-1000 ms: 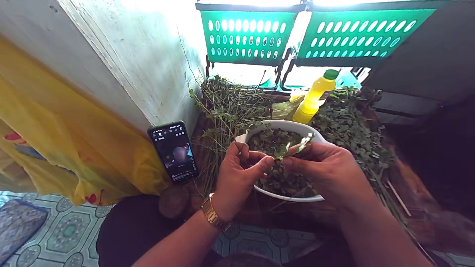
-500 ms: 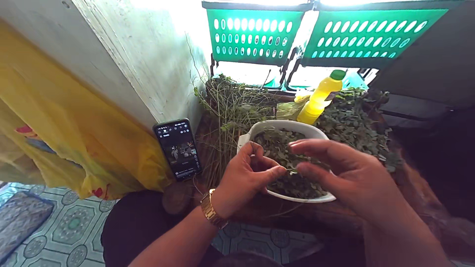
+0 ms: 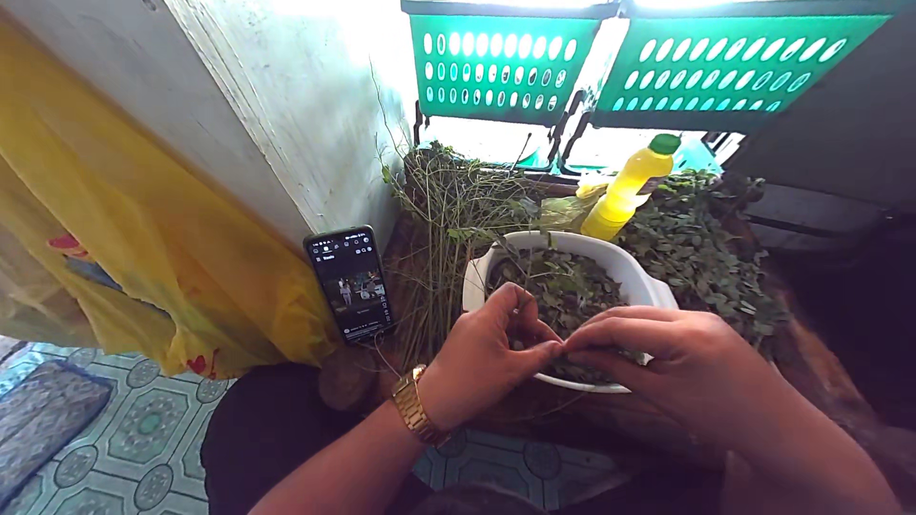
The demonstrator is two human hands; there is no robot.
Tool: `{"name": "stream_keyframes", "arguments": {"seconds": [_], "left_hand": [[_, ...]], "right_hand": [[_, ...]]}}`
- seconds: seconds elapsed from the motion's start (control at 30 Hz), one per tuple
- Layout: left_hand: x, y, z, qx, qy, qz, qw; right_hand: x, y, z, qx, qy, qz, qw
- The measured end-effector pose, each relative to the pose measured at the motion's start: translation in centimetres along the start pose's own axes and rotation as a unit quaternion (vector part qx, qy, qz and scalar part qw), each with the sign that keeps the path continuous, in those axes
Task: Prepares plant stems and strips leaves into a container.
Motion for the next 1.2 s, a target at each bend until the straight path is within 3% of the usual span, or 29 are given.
{"name": "stream_keyframes", "arguments": {"seconds": [0.23, 0.57, 0.7, 0.9, 1.2], "left_hand": [[-0.2, 0.5, 0.1, 0.01, 0.018, 0.023, 1.0], [-1.0, 2.5, 0.5, -0.078, 0.069, -0.065, 0.992], [-1.1, 2.3, 0.3, -0.077, 0.065, -0.071, 0.992], [-0.9, 1.9, 0.0, -0.052, 0.049, -0.046, 0.996], [-1.0, 1.6, 0.1, -0.04, 0.063, -0.054, 0.996]], "right_hand": [[-0.7, 0.2, -0.2, 0.007, -0.012, 0.034, 0.999], [-2.9, 1.5, -0.6, -0.075, -0.091, -0.033, 0.992], [-2.1, 1.0, 0.0, -0.099, -0.065, 0.059, 0.991], [-2.0, -0.4, 0.1, -0.051, -0.02, 0.113, 0.992], [-2.3, 0.6, -0.2, -0.063, -0.075, 0.133, 0.986]]}}
Point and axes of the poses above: each hand's wrist, its own z-axis towards the middle knuckle, its own y-axis out of the back of the hand, x = y × z, the point moved 1 cm from there along z, towards the middle knuckle, and after that the axes turned 14 degrees about y, right-handed, at the moved point
